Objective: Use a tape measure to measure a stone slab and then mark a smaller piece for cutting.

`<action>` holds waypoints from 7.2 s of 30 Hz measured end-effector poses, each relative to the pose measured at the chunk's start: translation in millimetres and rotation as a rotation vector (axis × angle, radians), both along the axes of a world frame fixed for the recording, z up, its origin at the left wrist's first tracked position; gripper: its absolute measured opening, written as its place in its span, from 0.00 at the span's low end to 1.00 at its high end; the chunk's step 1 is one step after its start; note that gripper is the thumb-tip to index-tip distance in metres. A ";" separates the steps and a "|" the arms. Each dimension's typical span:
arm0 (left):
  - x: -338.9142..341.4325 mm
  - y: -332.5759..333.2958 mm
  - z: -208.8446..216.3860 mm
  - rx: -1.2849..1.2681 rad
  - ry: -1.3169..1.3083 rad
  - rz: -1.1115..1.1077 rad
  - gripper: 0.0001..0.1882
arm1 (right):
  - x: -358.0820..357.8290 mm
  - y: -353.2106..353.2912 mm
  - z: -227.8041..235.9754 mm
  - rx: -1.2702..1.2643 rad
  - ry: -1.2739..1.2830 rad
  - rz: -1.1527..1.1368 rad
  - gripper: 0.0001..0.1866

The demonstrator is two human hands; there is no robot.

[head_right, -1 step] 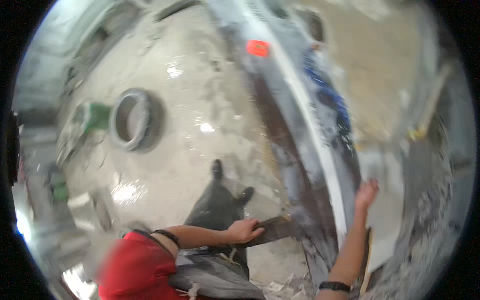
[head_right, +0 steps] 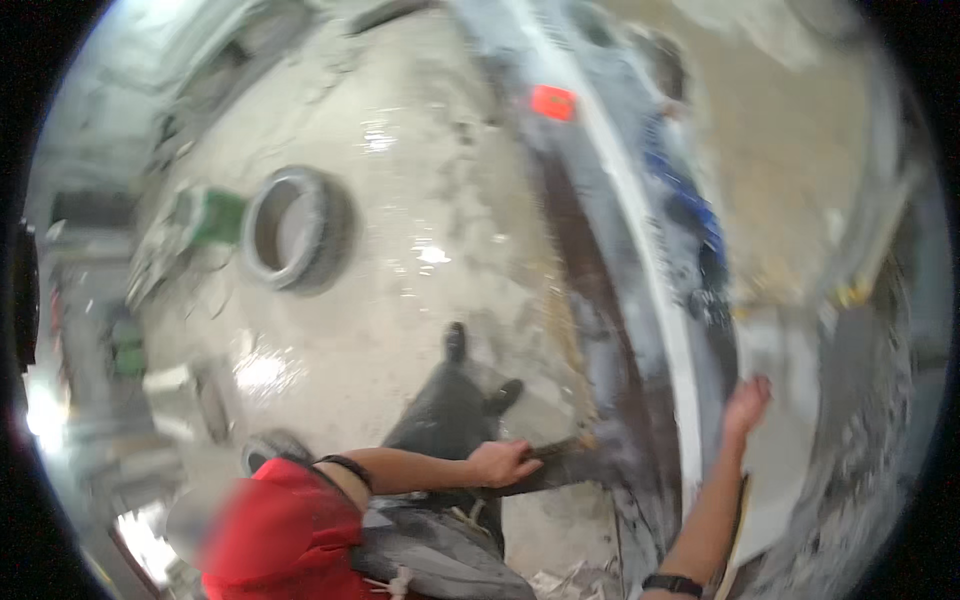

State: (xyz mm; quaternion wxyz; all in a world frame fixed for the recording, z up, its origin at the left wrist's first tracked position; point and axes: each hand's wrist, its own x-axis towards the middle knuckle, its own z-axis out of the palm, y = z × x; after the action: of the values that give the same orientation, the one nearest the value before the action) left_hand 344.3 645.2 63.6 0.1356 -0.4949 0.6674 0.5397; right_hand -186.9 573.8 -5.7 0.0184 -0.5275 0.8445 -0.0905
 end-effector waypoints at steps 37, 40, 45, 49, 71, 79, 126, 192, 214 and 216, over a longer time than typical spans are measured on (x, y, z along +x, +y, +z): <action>-25.5 -3.5 41.3 -0.380 -0.106 -0.052 0.28 | 0.0 169.5 111.4 0.148 0.151 -0.106 0.24; -28.2 3.6 38.0 -0.429 -0.098 -0.045 0.30 | -6.3 175.8 109.1 0.124 0.179 -0.129 0.23; -26.7 7.6 46.9 -0.421 -0.140 -0.089 0.31 | -26.1 184.3 80.0 0.118 0.381 -0.083 0.22; -6.5 18.9 48.2 -0.475 -0.139 -0.028 0.31 | 16.5 164.2 101.9 0.011 0.137 -0.109 0.23; 15.4 -34.2 69.8 -0.496 -0.191 -0.006 0.29 | 29.6 122.4 102.5 -0.017 0.210 -0.054 0.20; 10.1 -73.7 65.6 -0.587 -0.123 0.018 0.24 | 32.2 76.6 117.9 -0.095 0.222 -0.042 0.23; 59.5 -193.2 72.6 -0.753 -0.192 0.020 0.22 | 158.1 -31.8 133.7 0.044 -0.144 -0.429 0.42; 113.0 -369.7 93.9 -0.631 -0.203 -0.001 0.25 | 212.9 -195.9 150.9 -0.032 -0.012 -0.365 0.37; 109.9 -410.7 79.3 -0.680 -0.204 -0.042 0.23 | 214.7 -243.5 164.0 0.067 -0.331 -0.512 0.45; 113.1 -410.8 78.6 -0.685 -0.215 -0.041 0.23 | 214.2 -244.0 164.0 0.094 -0.333 -0.524 0.45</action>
State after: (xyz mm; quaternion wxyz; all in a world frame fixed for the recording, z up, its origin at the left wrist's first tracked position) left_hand 457.4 234.4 142.2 0.0422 -0.5522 0.8012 0.2266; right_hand 27.3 329.8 158.3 0.1570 -0.2685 0.9403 -0.1381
